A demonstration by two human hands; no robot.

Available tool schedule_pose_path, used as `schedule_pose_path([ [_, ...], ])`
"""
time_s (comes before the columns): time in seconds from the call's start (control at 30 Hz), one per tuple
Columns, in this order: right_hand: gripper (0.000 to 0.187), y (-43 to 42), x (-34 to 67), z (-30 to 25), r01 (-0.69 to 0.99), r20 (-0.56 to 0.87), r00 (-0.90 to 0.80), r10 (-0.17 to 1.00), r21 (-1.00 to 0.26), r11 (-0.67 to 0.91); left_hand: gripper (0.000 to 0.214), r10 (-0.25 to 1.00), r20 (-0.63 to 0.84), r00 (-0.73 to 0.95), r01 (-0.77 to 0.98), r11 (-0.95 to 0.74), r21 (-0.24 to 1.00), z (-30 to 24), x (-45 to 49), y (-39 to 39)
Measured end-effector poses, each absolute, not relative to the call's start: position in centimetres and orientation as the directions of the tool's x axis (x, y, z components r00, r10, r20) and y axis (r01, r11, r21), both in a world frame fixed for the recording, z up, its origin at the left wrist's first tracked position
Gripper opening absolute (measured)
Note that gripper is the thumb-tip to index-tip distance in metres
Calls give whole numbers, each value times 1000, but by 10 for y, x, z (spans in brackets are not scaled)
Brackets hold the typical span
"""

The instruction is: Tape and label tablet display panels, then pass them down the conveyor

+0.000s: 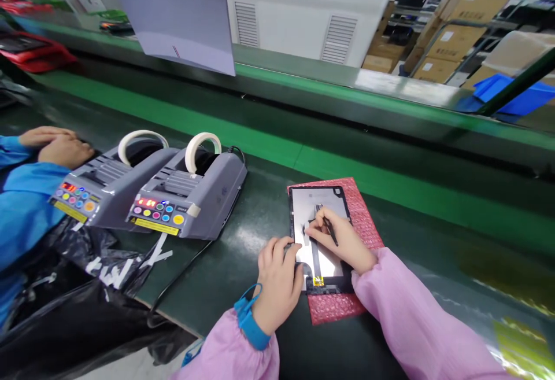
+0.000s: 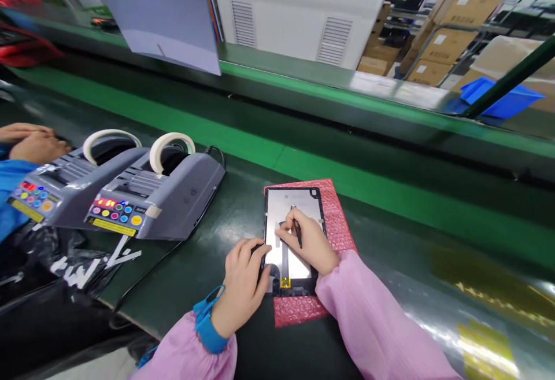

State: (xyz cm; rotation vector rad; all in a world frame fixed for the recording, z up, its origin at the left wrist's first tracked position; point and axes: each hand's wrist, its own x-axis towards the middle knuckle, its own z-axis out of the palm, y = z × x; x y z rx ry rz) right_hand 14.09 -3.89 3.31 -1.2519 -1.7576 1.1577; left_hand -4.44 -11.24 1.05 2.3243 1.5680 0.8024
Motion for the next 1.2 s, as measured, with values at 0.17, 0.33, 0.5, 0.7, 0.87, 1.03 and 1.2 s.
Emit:
schedule_pose_path([
  [0.17, 30, -38, 140, 30, 379, 44, -290, 956, -912, 157, 34, 912, 293, 286, 794, -397, 460, 10, -44, -113],
  [0.33, 30, -38, 139, 26, 389, 55, -266, 962, -908, 160, 37, 911, 283, 301, 813, -401, 423, 9, -43, -114],
  [0.5, 30, -40, 137, 23, 409, 99, -252, 963, -891, 198, 41, 899, 277, 339, 843, -421, 335, 8, -42, -115],
  [0.7, 33, -41, 136, 18, 440, 84, -215, 973, -881, 173, 40, 902, 245, 355, 861, -417, 290, 11, -41, -115],
  [0.87, 36, -32, 135, 16, 506, 79, -144, 986, -851, 142, 41, 903, 244, 355, 868, -415, 274, 9, -40, -115],
  [1.03, 36, -14, 129, 19, 596, 157, -14, 987, -792, 134, 38, 914, 238, 329, 874, -390, 291, 7, -38, -115],
  [1.2, 33, 2, 152, 27, 709, 205, 117, 972, -703, 63, 40, 916, 238, 322, 886, -380, 267, 8, -39, -115],
])
